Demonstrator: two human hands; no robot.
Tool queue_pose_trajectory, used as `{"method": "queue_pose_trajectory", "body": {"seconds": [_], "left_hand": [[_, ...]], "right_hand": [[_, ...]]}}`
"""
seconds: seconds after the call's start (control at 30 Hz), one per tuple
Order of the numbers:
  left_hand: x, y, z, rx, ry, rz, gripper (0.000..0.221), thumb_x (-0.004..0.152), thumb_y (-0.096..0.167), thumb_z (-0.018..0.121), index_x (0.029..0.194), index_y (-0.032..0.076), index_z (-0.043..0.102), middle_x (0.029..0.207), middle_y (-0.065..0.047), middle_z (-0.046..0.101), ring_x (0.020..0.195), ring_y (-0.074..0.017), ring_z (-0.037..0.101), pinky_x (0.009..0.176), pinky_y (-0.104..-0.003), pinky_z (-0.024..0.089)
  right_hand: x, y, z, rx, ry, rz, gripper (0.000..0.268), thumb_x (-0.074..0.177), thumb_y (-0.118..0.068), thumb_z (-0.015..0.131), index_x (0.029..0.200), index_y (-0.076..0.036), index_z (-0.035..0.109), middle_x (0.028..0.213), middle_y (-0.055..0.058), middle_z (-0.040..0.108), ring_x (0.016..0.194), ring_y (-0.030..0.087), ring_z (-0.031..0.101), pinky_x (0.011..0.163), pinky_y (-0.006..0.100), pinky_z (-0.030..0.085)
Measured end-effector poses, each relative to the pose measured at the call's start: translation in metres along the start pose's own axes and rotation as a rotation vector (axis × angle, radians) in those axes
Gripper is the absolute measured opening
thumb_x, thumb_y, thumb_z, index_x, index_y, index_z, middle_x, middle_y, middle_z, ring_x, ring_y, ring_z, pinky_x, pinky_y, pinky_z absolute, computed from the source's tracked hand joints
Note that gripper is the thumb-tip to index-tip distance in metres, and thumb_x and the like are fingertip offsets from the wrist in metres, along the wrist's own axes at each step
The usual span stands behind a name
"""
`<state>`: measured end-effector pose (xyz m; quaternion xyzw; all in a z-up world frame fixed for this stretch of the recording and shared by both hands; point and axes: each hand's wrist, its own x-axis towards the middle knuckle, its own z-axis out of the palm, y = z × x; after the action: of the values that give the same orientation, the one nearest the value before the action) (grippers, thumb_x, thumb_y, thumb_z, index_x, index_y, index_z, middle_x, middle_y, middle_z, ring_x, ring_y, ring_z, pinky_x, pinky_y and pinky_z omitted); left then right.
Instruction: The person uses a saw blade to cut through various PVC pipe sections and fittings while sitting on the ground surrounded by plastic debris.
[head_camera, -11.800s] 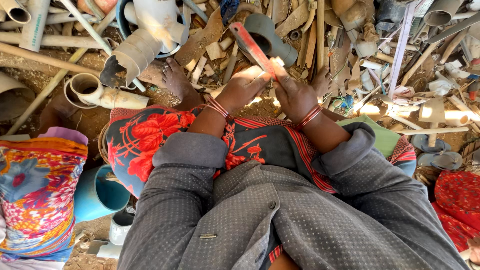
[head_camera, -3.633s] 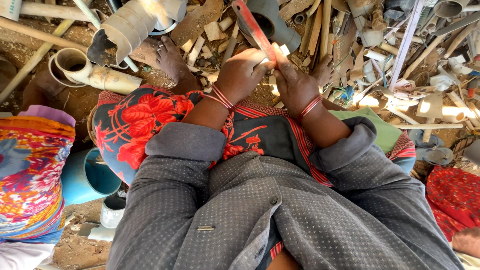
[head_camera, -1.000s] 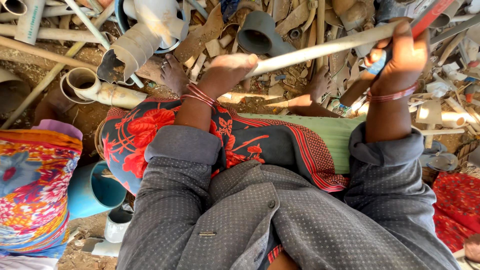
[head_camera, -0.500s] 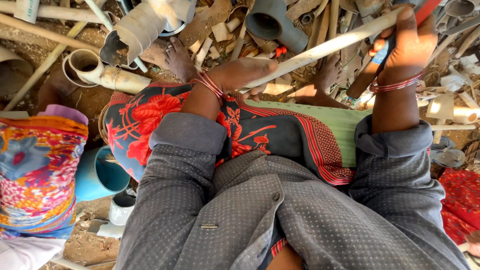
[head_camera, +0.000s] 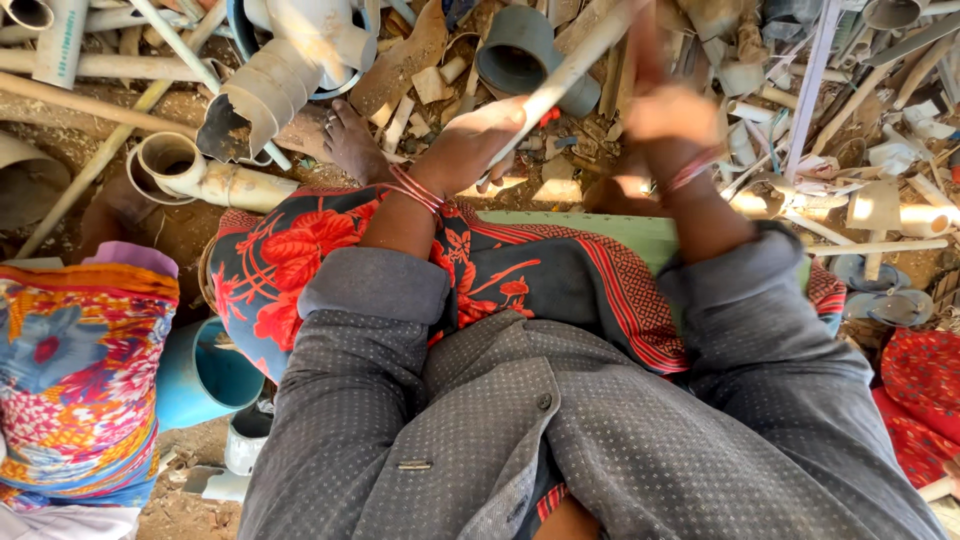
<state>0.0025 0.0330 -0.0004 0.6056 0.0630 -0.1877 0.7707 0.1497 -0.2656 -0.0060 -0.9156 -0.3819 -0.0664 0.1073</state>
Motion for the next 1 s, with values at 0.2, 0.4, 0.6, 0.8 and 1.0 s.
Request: {"method": "queue_pose_trajectory", "body": {"seconds": [0.2,0.4,0.6,0.8,1.0], "left_hand": [[0.004,-0.019,-0.005,-0.010,0.116,-0.078,0.068,0.109,0.057,0.037,0.123,-0.007,0.058,0.063,-0.001,0.056,0.050,-0.0108,0.053,0.047,-0.028,0.044],[0.006,-0.023,-0.004,0.153,0.055,0.041,0.073,0.101,0.066,0.036,0.147,0.011,0.053,0.057,0.002,0.053,0.047,-0.0083,0.050,0.044,-0.027,0.044],[0.006,-0.036,-0.006,0.389,0.197,0.085,0.069,0.108,0.065,0.041,0.105,0.000,0.063,0.063,-0.006,0.058,0.056,-0.0180,0.058,0.059,-0.035,0.050],[-0.003,-0.007,0.005,0.498,0.267,0.297,0.065,0.105,0.065,0.043,0.140,0.013,0.062,0.089,-0.010,0.074,0.076,-0.0248,0.073,0.070,-0.039,0.058],[-0.007,-0.008,0.008,0.740,0.381,0.278,0.051,0.103,0.058,0.058,0.134,0.019,0.067,0.096,-0.016,0.075,0.087,-0.0377,0.072,0.075,-0.046,0.057]], "right_hand": [[0.008,-0.066,0.001,-0.010,-0.145,-0.249,0.024,0.102,-0.015,0.062,0.126,-0.012,0.064,0.100,0.008,0.072,0.088,0.025,0.071,0.069,0.035,0.058],[-0.015,-0.039,0.062,-0.200,-0.296,-0.236,0.023,0.095,-0.010,0.064,0.118,-0.013,0.066,0.094,0.006,0.072,0.086,0.026,0.072,0.065,0.037,0.058],[-0.016,-0.082,0.027,0.243,-0.328,-0.199,0.041,0.094,-0.009,0.064,0.135,-0.008,0.066,0.089,0.016,0.070,0.070,0.030,0.070,0.058,0.040,0.057],[0.009,-0.060,-0.004,0.293,-0.067,-0.306,0.032,0.088,-0.010,0.063,0.120,-0.007,0.066,0.102,0.013,0.071,0.094,0.032,0.073,0.075,0.041,0.060],[-0.022,-0.088,0.022,0.227,-0.331,-0.047,0.023,0.099,-0.021,0.071,0.119,-0.010,0.077,0.080,0.015,0.071,0.068,0.032,0.070,0.060,0.044,0.058]]}}
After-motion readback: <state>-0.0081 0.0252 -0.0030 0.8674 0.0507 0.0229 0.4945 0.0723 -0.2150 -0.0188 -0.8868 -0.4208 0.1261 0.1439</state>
